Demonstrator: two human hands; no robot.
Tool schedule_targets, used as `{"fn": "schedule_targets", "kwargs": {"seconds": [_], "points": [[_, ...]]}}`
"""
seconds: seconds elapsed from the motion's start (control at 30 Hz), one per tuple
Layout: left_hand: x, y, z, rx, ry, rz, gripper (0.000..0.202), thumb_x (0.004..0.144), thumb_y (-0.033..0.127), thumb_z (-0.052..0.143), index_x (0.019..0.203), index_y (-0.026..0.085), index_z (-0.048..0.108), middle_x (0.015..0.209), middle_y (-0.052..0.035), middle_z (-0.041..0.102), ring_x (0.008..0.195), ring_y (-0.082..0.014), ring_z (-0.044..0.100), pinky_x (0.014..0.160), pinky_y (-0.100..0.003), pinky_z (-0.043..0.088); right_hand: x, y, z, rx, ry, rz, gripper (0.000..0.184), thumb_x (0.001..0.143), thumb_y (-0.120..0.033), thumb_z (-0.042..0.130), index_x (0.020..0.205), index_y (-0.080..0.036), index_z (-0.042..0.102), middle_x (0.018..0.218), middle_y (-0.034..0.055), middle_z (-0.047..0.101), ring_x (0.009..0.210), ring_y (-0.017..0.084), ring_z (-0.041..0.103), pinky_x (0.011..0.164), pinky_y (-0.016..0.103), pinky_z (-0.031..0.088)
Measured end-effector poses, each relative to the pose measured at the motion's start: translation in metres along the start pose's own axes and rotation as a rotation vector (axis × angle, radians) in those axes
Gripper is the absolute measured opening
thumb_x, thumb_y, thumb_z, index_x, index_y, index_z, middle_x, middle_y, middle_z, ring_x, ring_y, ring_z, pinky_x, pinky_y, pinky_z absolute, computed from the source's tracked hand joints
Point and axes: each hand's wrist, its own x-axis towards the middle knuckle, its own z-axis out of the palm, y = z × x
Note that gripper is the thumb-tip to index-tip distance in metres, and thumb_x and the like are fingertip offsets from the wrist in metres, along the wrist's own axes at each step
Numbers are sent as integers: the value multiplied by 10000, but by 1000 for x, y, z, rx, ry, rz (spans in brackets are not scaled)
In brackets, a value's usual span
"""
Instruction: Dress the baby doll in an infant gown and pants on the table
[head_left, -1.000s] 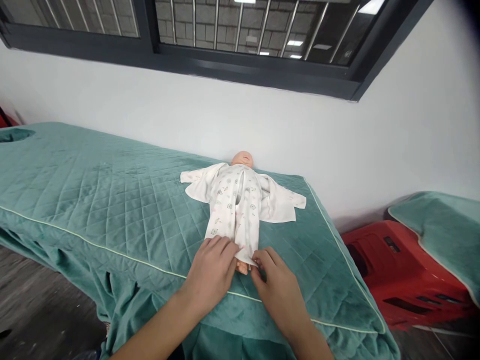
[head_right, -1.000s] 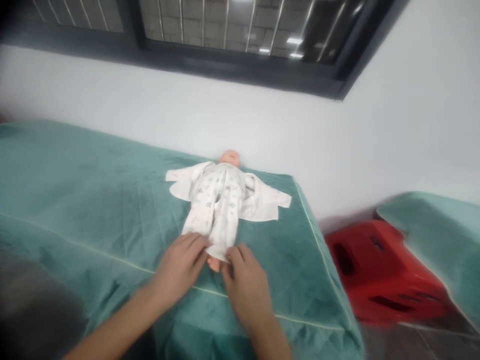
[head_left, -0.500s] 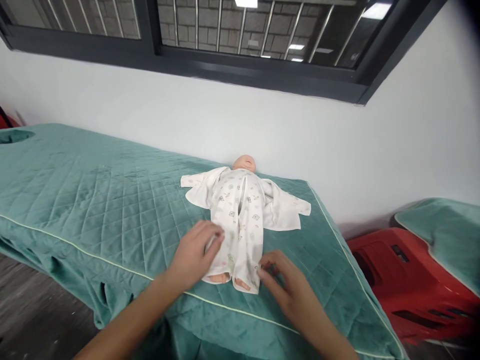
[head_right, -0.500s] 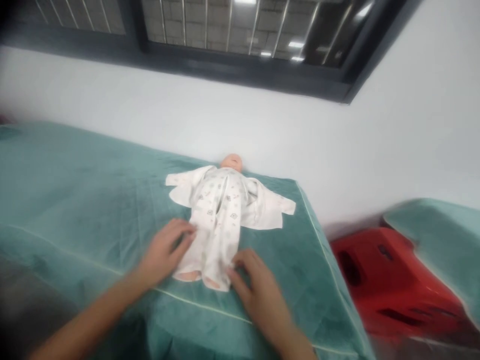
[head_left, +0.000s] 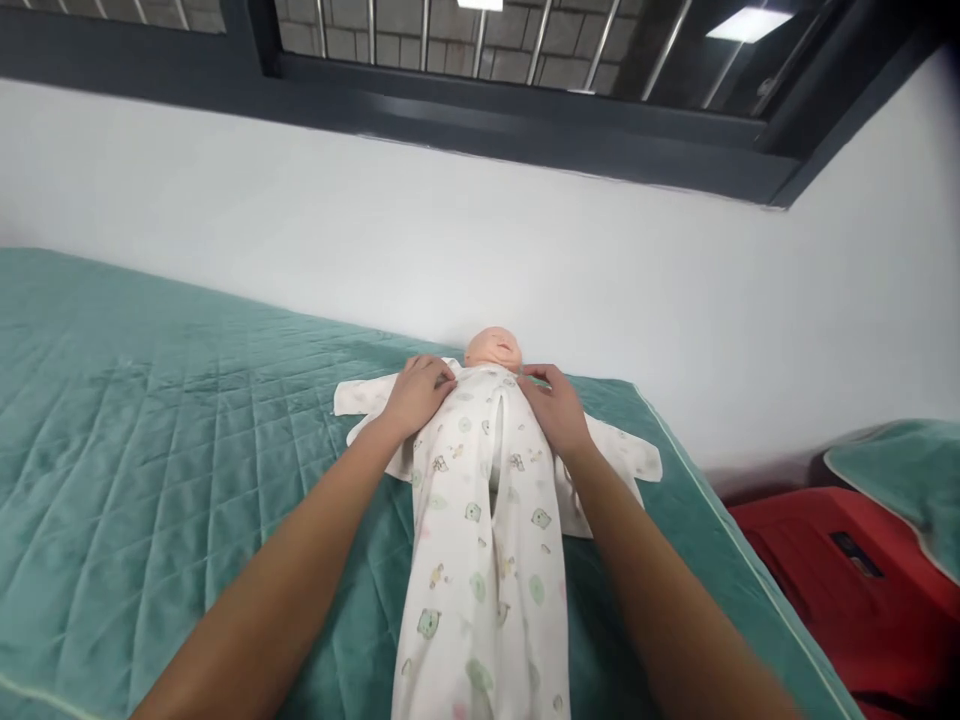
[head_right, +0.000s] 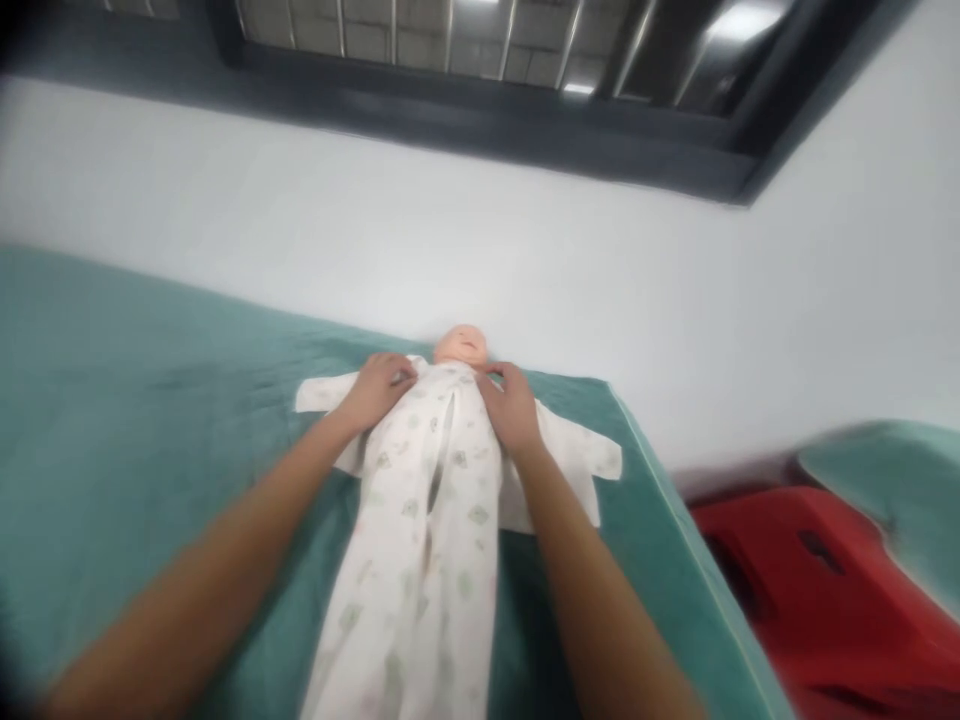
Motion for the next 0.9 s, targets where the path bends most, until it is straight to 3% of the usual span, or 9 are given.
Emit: {"fn": "schedule_targets", "kwargs": {"seconds": [0.1, 0.23, 0.4, 0.53, 0.67, 0.77, 0.9], "points": [[2, -11, 1, 35, -47, -3, 149, 895, 310, 570, 855, 208, 671, 1224, -79, 638, 1231, -287, 479, 1073, -512, 345, 15, 19, 6, 29, -33, 43, 358, 830, -536, 600, 945, -200, 637, 1063, 80, 707, 992, 234, 621, 910, 403, 470], [0, -10, -3, 10, -140, 8, 205, 915, 338, 545, 798, 219, 664, 1332, -48, 601, 1273, -291, 462, 1099, -527, 310, 15, 30, 0, 5, -88, 65, 353, 831, -562, 599, 881, -214, 617, 1075, 67, 721, 978, 230, 630, 880, 378, 472], [1, 1, -7, -145, -101, -104, 226, 925, 343, 508, 820, 227, 670, 1163, -33, 684, 1101, -241, 591, 1045, -423, 394, 16, 27, -19, -24, -300, 11, 307, 859, -523, 550, 790, -228, 596, 1272, 50, 666, 1144, 257, 593, 975, 404, 442], [2, 3, -9, -210, -49, -224, 243, 925, 350, 486, 808, 212, 649, 958, -18, 715, 945, -219, 628, 886, -351, 453, 17, 27, -26, -47, -401, -28, 267, 865, -489, 549, 779, -237, 569, 1369, 41, 612, 1226, 273, 550, 1029, 426, 408], [3, -1, -4, -71, 21, -216, 247, 944, 322, 455, 800, 203, 617, 865, -31, 693, 843, -211, 614, 772, -329, 436, 16, 29, -24, -144, -357, -64, 240, 887, -445, 519, 777, -241, 582, 1325, 17, 639, 1181, 263, 576, 1020, 411, 392], [3, -4, 4, 116, 34, -141, 247, 970, 310, 431, 852, 204, 621, 935, -61, 685, 894, -236, 606, 798, -353, 418, 16, 31, -18, -223, -275, -36, 267, 893, -464, 487, 834, -241, 623, 1070, 35, 712, 1002, 254, 619, 911, 396, 433], [3, -6, 9, 210, -9, -92, 246, 985, 359, 445, 970, 206, 638, 1081, -86, 676, 1037, -273, 586, 887, -397, 391, 18, 33, -7, -279, -102, 38, 317, 885, -488, 466, 769, -226, 603, 812, 37, 675, 799, 229, 588, 771, 371, 439]]}}
